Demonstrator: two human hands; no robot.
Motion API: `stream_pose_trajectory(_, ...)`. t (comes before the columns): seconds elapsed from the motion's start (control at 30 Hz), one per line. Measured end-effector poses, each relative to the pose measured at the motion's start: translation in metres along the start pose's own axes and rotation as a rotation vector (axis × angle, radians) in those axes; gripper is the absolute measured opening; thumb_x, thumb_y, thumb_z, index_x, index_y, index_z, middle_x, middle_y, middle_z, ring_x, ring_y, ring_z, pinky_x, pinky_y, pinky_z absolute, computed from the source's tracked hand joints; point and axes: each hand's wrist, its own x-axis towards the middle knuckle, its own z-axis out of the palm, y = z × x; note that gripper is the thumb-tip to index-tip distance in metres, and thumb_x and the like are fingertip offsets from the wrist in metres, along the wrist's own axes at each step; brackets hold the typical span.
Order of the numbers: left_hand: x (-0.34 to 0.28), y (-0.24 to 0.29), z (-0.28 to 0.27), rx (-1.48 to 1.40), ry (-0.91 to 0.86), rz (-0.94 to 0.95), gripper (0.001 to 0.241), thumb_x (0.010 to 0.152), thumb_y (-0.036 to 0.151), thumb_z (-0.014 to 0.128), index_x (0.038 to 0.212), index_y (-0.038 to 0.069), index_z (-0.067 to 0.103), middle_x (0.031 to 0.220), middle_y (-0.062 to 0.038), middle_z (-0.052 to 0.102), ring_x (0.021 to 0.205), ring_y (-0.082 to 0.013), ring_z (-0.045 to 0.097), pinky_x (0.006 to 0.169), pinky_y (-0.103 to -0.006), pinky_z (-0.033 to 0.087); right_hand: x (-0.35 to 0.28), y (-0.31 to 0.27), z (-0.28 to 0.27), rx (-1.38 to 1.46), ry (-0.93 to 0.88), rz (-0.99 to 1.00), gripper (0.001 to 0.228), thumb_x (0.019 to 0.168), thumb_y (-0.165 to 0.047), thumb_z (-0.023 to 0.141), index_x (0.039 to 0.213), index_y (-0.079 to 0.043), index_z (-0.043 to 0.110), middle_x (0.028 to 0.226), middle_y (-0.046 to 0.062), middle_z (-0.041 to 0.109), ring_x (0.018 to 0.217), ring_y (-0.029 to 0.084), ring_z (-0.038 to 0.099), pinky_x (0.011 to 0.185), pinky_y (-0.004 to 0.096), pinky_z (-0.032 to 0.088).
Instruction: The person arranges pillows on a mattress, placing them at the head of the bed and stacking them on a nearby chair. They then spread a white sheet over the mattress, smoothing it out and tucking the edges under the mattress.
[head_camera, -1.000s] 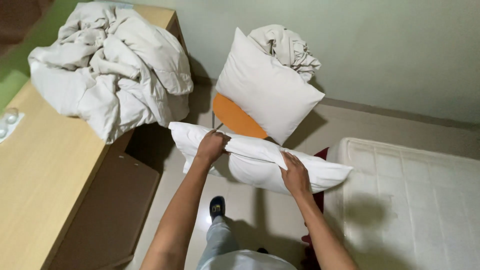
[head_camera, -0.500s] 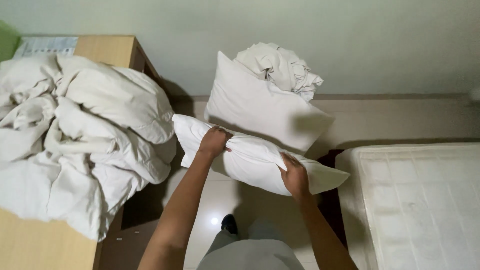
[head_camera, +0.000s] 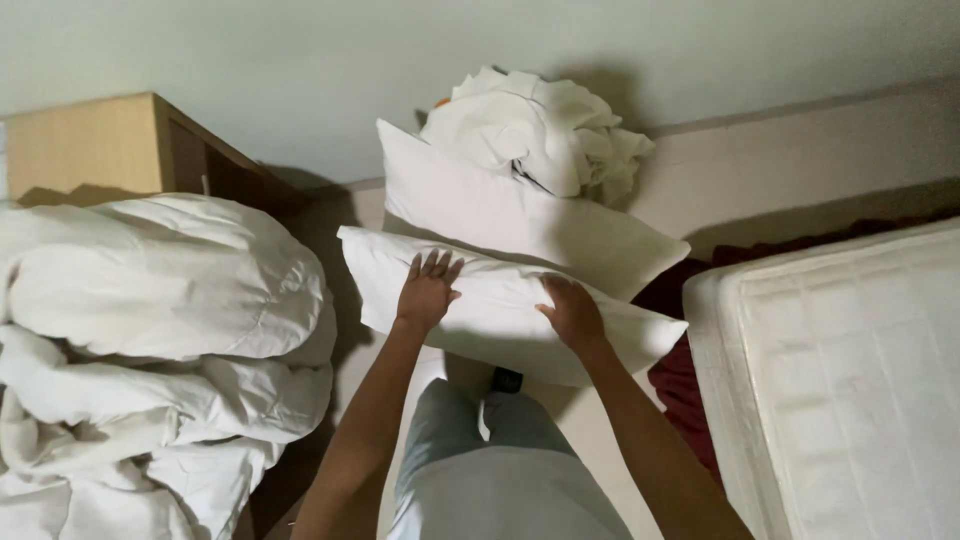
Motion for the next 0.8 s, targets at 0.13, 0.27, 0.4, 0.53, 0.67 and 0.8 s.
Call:
stream_pose_trajectory(0.13,0.027,-0.001,-0.006,0.015,0.035,0.063,0.071,0.101,0.047,0.052,0.162,0.021,0.027,0.168,-0.006,0.029,0.156,-0.0287,0.019,0.127,-0.0515,0.01,0.028,-0.008,-0.027,0.022,-0.119,0.163,0.063,0.089,-0.037,0.073,0.142,-0.007,0.056,0.141,0.015,0.061,0.126,0.035,0.058,0.111,0.048,0.044)
stream_pose_trajectory(0.27,0.057,-0.011,0.018,-0.021,0.036,0.14,0.073,0.101,0.047,0.053,0.162,0.016,0.028,0.167,-0.01,0.029,0.156,-0.0309,0.02,0.127,-0.052,0.011,0.031,-0.005,-0.019,-0.116,-0.177,0.237,0.064,0.09,-0.044,0.07,0.141,-0.007,0.056,0.142,0.014,0.059,0.131,0.034,0.055,0.115,0.049,0.039)
stream_pose_trajectory(0.4,0.069,-0.014,0.04,-0.008,0.117,0.197,0.077,0.097,0.049,0.057,0.16,0.013,0.03,0.166,-0.014,0.029,0.155,-0.034,0.023,0.126,-0.0532,0.013,0.03,-0.026,0.005,-0.389,0.025,0.28,0.074,0.083,-0.048,0.07,0.139,-0.003,0.054,0.144,0.017,0.056,0.139,0.034,0.048,0.116,0.052,0.034)
stream_pose_trajectory(0.53,0.096,-0.01,0.041,0.015,0.097,0.238,0.076,0.099,0.049,0.057,0.16,0.013,0.031,0.166,-0.016,0.029,0.155,-0.0355,0.024,0.126,-0.0551,0.016,0.012,-0.002,0.065,-0.522,0.147,0.409,0.068,0.091,-0.037,0.066,0.147,-0.004,0.05,0.149,0.017,0.052,0.143,0.033,0.044,0.12,0.052,0.035)
stream_pose_trajectory(0.67,0.09,-0.012,0.049,-0.027,-0.03,0.251,0.074,0.101,0.048,0.056,0.16,0.011,0.032,0.166,-0.02,0.029,0.153,-0.0384,0.025,0.124,-0.0555,0.017,0.008,-0.018,0.059,-0.473,-0.06,0.473,0.06,0.1,-0.026,0.062,0.153,-0.004,0.045,0.151,0.018,0.05,0.145,0.033,0.043,0.124,0.052,0.032)
stream_pose_trajectory(0.8,0.089,-0.01,0.037,-0.053,0.065,0.286,0.073,0.101,0.047,0.054,0.159,0.009,0.033,0.165,-0.021,0.031,0.153,-0.0383,0.026,0.124,-0.0544,0.015,0.006,-0.003,0.063,-0.422,-0.057,0.471,0.068,0.095,-0.031,0.063,0.154,-0.002,0.044,0.152,0.021,0.05,0.145,0.034,0.043,0.124,0.052,0.024)
